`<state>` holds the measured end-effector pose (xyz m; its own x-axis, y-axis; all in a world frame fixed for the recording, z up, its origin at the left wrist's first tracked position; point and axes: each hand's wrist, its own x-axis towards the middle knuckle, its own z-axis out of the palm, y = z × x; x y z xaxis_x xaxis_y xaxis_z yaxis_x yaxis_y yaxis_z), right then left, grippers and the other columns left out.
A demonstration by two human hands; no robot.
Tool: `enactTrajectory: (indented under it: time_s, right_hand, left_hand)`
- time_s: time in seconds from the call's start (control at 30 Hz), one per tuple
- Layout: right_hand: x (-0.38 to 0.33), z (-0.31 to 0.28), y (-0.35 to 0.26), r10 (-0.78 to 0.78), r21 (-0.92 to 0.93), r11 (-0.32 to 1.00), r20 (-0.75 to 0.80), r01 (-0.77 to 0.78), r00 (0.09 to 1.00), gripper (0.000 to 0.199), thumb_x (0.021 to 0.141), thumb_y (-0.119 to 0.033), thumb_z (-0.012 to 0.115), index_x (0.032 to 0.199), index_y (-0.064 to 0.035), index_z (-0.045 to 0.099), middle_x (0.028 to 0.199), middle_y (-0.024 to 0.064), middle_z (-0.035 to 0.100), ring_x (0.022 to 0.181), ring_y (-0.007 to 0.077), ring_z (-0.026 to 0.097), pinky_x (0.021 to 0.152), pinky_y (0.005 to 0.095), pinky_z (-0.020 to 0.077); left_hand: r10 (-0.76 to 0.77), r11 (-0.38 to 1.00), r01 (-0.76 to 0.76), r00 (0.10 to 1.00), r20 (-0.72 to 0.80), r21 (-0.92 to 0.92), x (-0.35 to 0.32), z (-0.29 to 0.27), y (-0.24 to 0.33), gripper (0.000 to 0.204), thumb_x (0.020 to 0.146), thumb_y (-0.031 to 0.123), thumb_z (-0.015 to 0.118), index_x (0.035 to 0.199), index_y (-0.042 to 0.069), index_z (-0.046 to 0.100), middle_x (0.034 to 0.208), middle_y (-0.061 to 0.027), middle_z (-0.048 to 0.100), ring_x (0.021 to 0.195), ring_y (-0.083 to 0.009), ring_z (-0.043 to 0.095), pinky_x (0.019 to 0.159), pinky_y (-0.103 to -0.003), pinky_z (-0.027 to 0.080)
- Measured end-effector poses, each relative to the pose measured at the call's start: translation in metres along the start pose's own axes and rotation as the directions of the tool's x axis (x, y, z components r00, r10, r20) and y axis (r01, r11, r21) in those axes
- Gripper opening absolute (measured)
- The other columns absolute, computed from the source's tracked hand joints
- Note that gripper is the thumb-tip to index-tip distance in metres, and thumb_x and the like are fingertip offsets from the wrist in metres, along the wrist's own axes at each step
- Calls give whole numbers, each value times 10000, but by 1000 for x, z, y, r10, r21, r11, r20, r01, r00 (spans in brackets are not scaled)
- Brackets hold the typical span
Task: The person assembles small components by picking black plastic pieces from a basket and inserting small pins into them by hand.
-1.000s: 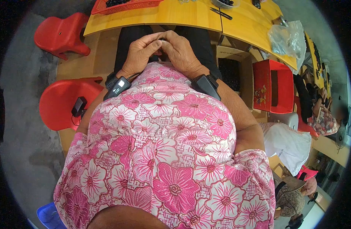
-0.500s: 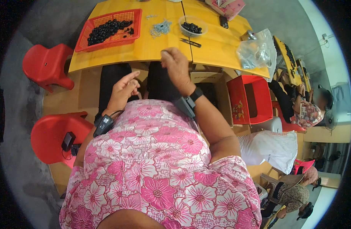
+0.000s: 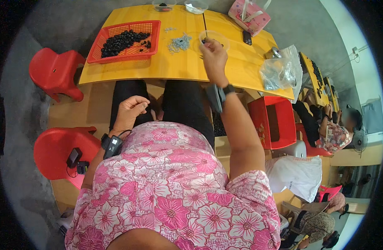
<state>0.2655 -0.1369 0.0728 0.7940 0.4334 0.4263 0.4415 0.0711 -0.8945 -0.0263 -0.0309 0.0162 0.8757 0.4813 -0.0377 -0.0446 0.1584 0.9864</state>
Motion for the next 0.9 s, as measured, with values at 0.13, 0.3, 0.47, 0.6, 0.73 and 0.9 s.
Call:
enactTrajectory:
  time_s: [0.13, 0.3, 0.47, 0.6, 0.73, 0.9]
  right_hand:
    - [-73, 10, -65, -33, 24, 999, 181, 29, 983, 134, 841, -33, 606, 945, 45, 637, 760, 26, 611, 683, 98, 576, 621, 228, 460]
    - [-143, -8, -62, 67, 93, 988, 454, -122, 889, 120, 858, -40, 595, 946, 28, 640, 792, 34, 602, 629, 76, 557, 562, 216, 463]
    - [-178, -19, -31, 334, 171, 840, 584, -514, 740, 123, 859, -22, 585, 960, 4, 651, 832, 17, 637, 717, 75, 573, 658, 212, 479]
    - [-182, -19, -14, 363, 129, 815, 645, -564, 672, 133, 860, -11, 579, 972, -6, 650, 847, 21, 640, 729, 82, 576, 684, 210, 473]
    - [-174, -16, -33, 408, 60, 792, 688, -608, 599, 147, 864, -12, 581, 989, -14, 658, 886, 0, 650, 785, 71, 586, 729, 198, 468]
    - [-175, -16, -10, 407, 72, 795, 673, -602, 618, 146, 850, -6, 607, 988, -17, 654, 897, -4, 652, 793, 67, 585, 732, 193, 468]
  left_hand:
    - [144, 990, -144, 989, -20, -12, -5, -19, 43, 76, 864, 76, 611, 869, 12, 651, 795, -3, 599, 707, -58, 516, 661, -196, 431]
    - [471, 846, -513, 847, 244, 148, -18, -24, 118, 125, 859, 117, 623, 807, 4, 640, 787, -54, 599, 741, -115, 537, 689, -237, 427]
    - [567, 818, -561, 746, 349, -129, -39, -10, 162, 220, 841, 205, 663, 905, -6, 673, 789, -52, 596, 721, -123, 526, 657, -246, 416]
    - [643, 762, -596, 648, 408, -254, -65, 14, 202, 259, 827, 190, 674, 983, -17, 671, 802, -59, 604, 724, -126, 534, 656, -243, 418]
    - [794, 605, -609, 408, 451, -514, -86, 43, 236, 212, 818, 199, 706, 860, -4, 659, 779, -117, 596, 625, -175, 550, 544, -290, 447]
    - [856, 493, -611, 214, 471, -619, -110, 73, 254, 137, 858, 101, 634, 906, -24, 661, 868, -181, 606, 608, -202, 573, 531, -305, 464]
